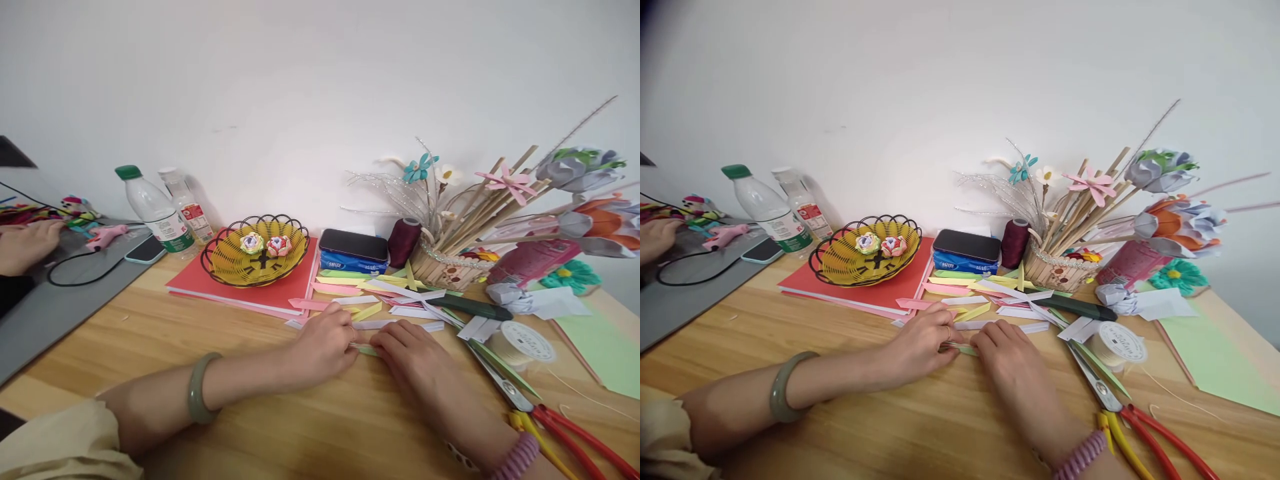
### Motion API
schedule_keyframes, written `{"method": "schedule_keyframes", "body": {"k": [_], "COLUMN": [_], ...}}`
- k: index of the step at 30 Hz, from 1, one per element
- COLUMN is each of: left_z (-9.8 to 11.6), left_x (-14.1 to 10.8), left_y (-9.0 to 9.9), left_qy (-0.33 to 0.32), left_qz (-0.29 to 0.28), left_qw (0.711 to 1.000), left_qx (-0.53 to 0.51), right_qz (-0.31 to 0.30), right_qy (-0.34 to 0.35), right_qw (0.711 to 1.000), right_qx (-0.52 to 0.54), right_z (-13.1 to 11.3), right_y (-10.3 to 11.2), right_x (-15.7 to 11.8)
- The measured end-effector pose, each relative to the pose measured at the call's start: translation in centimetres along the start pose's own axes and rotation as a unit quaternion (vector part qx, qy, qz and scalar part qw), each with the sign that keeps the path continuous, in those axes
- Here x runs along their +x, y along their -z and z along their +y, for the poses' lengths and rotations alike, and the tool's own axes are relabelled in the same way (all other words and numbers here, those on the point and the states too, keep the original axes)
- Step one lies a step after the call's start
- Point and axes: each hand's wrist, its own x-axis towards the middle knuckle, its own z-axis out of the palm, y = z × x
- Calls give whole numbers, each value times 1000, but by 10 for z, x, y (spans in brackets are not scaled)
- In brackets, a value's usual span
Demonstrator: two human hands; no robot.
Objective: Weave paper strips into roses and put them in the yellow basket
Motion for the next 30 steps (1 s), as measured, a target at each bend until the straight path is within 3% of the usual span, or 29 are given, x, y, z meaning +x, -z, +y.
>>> {"method": "schedule_keyframes", "body": {"k": [6,12,15,20,30], "left_z": [0,-13,-20,-23,-28], "left_x": [-4,-25,-31,-23,-23], "left_y": [3,11,13,9,16], "left_qy": [-6,10,23,-40,-41], "left_qz": [-10,39,60,79,67], "left_qw": [1000,998,995,992,995], "left_qx": [12,56,73,89,54], "right_qz": [1,9,15,8,4], "right_qy": [22,41,41,47,38], "right_qw": [995,988,987,986,986], "right_qx": [-95,-151,-155,-162,-162], "right_z": [-4,-7,-7,-7,-8], "right_y": [-4,-2,-2,-2,-4], "right_x": [-2,-2,-1,0,-3]}}
